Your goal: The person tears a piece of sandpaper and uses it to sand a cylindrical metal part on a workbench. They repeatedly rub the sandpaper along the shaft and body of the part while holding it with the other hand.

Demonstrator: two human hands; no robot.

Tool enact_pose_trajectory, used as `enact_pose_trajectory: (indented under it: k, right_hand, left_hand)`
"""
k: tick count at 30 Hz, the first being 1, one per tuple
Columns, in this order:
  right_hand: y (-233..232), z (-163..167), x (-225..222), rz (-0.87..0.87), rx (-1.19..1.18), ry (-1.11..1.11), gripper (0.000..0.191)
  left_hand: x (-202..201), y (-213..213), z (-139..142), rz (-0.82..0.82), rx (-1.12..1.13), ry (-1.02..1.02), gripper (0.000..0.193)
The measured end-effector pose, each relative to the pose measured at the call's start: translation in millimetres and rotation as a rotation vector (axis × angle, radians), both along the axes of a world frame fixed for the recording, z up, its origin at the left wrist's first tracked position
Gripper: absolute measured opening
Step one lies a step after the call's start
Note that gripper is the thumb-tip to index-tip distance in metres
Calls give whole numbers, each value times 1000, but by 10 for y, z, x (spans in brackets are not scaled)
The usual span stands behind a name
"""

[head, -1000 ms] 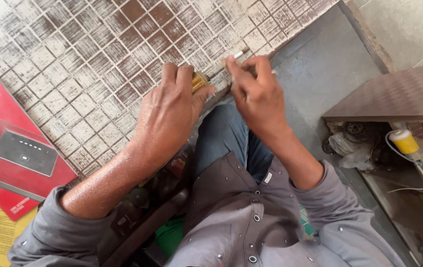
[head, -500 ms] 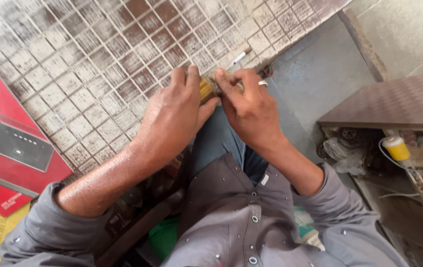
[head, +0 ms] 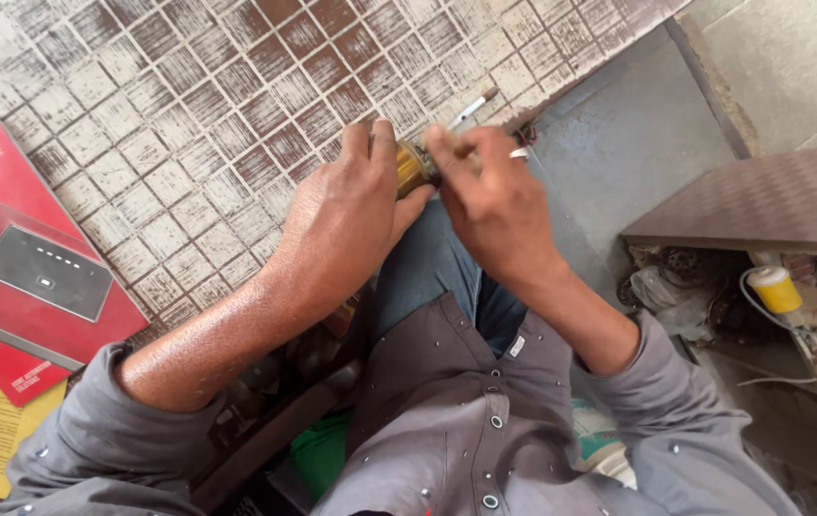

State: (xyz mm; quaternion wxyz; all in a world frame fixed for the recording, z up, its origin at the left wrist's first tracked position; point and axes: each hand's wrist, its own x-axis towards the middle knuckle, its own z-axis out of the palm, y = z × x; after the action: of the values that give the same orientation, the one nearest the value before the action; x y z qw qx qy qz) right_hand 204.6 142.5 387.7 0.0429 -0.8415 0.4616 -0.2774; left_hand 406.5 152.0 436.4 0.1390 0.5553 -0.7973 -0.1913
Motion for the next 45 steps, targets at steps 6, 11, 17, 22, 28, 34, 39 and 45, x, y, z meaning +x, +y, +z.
enact_pose_trajectory:
  k: [6,11,17,22,28,34,39,45]
  right_hand:
    - [6,-93,-81,-62,-16,26,50]
    - [-10,-75,-21,-110,-35,-11,49]
    - [-39,13,12,-90,-36,33,50]
    - [-64,49,13,-139,-24,-8,45]
    - [-77,32,26,-195,70,-4,41]
    - [-70,-30,1,-153,-6,-14,44]
    - [-62,-27,14,-136,39,31,48]
    - [-87,-38,14,-264,-13,-6,46]
  left_hand:
    - [9,-11,9,-1,-1,9,69]
    - [-5,-15,28,14,112,20,65]
    - [10,-14,36,31,101,119,54]
    - [-6,33,56,49,26,168,46]
    - [8,27,104,69,73,152,42]
    - [-3,-17,113,60,39,86,55]
    - [4,-35,145,45,57,47,57]
    - [-52,1,133,78,158,53,60]
